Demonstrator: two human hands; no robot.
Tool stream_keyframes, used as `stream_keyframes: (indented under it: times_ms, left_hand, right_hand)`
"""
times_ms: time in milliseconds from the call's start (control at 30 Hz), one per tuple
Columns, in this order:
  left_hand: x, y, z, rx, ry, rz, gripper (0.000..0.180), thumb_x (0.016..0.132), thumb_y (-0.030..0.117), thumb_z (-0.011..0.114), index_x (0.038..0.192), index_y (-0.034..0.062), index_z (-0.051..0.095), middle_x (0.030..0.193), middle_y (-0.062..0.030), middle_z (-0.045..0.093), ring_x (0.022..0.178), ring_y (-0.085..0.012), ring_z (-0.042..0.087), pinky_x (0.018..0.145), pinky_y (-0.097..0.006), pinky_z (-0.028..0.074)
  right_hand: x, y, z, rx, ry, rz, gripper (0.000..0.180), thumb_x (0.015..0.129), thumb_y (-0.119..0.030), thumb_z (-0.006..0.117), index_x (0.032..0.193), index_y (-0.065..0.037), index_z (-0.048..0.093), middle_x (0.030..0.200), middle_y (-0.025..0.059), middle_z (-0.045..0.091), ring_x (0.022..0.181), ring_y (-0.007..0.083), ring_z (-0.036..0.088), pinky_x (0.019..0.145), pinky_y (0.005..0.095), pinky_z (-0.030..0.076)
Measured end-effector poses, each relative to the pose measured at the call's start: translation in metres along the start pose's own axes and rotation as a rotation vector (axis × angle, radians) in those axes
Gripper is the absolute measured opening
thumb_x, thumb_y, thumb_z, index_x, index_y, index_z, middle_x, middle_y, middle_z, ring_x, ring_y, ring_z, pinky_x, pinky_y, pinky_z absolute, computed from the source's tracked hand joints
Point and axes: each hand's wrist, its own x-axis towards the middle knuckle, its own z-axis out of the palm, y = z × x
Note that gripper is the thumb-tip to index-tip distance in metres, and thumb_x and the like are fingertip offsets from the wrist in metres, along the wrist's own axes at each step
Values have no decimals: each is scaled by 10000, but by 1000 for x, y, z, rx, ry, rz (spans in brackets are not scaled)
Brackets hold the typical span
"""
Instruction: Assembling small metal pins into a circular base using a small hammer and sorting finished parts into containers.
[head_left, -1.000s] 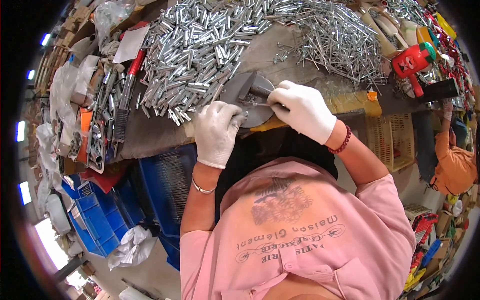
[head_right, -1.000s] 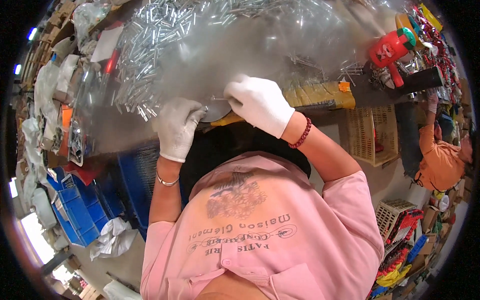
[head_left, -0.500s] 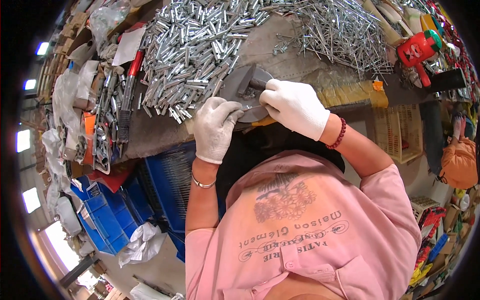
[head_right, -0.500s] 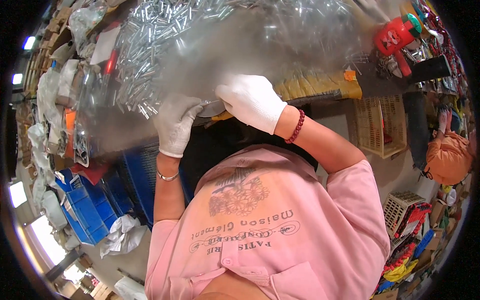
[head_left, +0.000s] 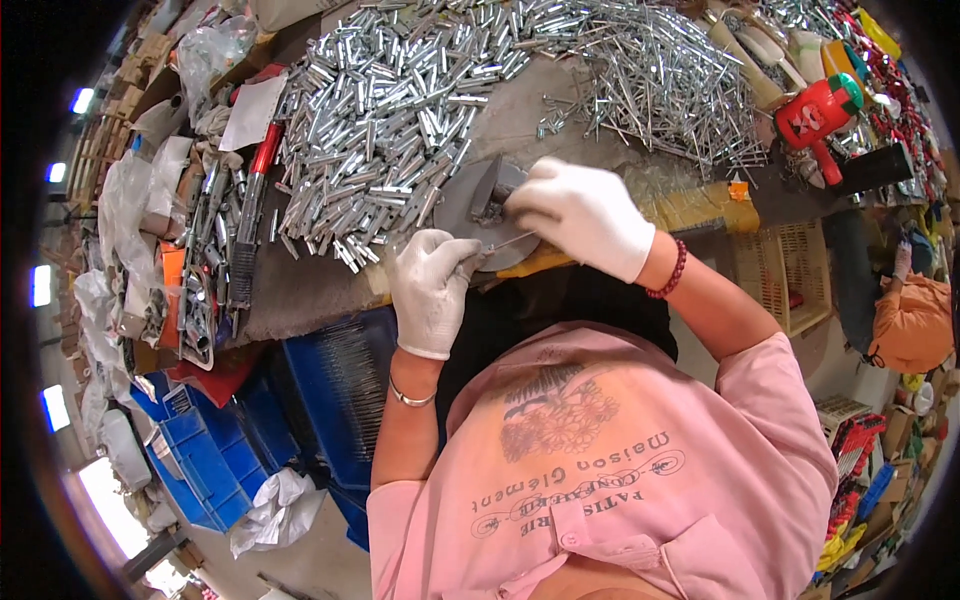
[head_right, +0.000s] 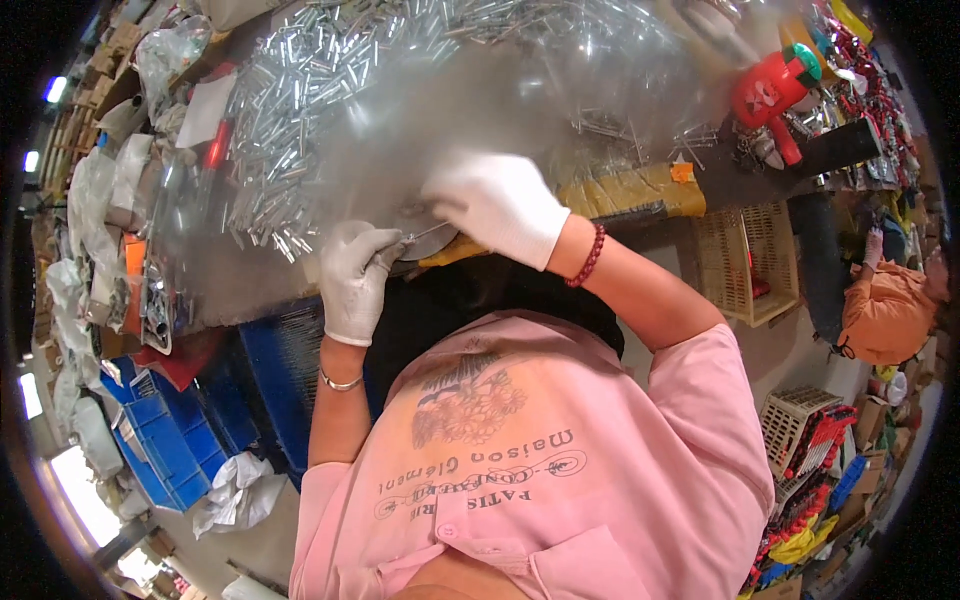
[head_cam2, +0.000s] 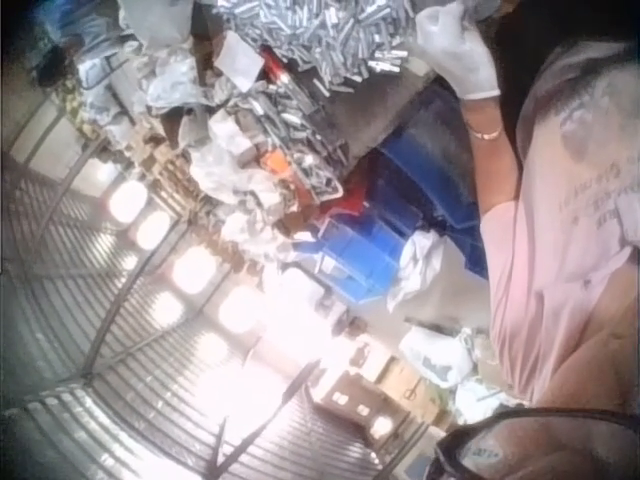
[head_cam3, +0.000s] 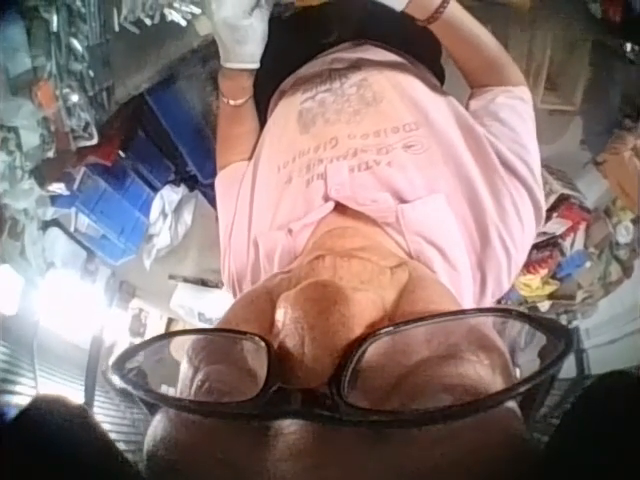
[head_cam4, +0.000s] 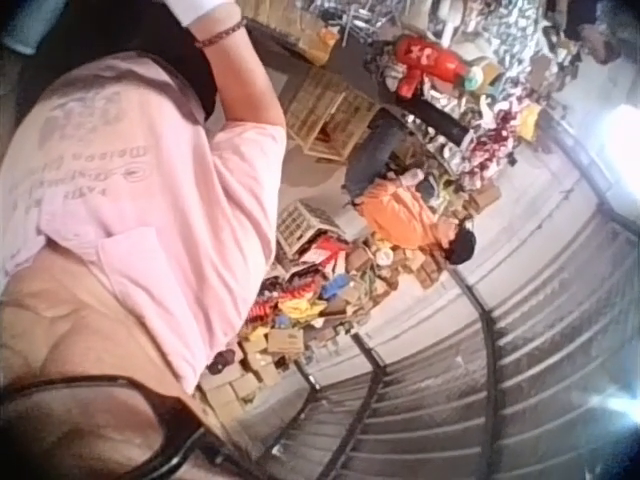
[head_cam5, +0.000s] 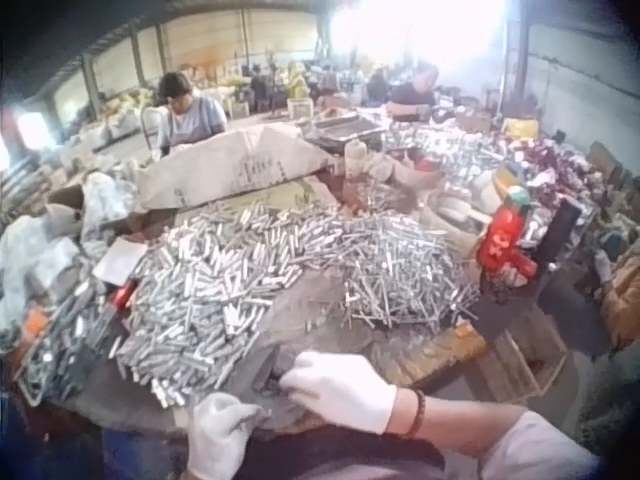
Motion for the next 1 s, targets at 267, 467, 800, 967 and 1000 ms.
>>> stream_keyframes:
  times_ms: [267, 467, 800, 967, 1000]
  left_hand:
    - [-3, 0, 5, -56, -1, -75, 193, 782, -4, 873, 940, 76, 797, 862, -93, 660, 779, -287, 665, 698, -396, 535]
    - [-3, 0, 6, -41, 29, -70, 194, 777, 10, 890, 931, 78, 793, 867, -89, 658, 772, -284, 658, 684, -397, 534]
    - [-4, -2, 6, -33, 32, -38, 199, 779, 12, 888, 939, 71, 786, 859, -90, 652, 781, -286, 658, 687, -401, 534]
    - [-4, -3, 5, -6, 27, -24, 186, 783, 6, 869, 932, 68, 776, 863, -103, 654, 794, -311, 665, 706, -416, 536]
    - [-4, -4, 6, 3, 27, -18, 185, 782, 6, 864, 932, 66, 775, 863, -105, 655, 799, -318, 667, 713, -420, 537]
  right_hand:
    - [33, 78, 3, -459, -19, 276, 121, 942, -215, 741, 1020, -135, 789, 1032, 76, 693, 944, 321, 729, 803, 430, 598]
    - [29, 73, 8, -400, -43, 200, 124, 944, -209, 716, 1013, -133, 785, 1022, 75, 672, 942, 319, 724, 793, 437, 594]
    - [11, 74, -3, -165, 42, 275, 120, 969, -151, 687, 1012, -79, 772, 1058, 98, 703, 984, 336, 715, 851, 409, 580]
    - [12, 47, -11, 260, 5, 308, 160, 988, -91, 676, 1091, -6, 763, 1034, 132, 698, 966, 266, 690, 897, 357, 541]
    - [13, 39, -11, 267, -2, 307, 160, 988, -91, 676, 1091, -6, 763, 1034, 132, 698, 966, 266, 690, 897, 357, 541]
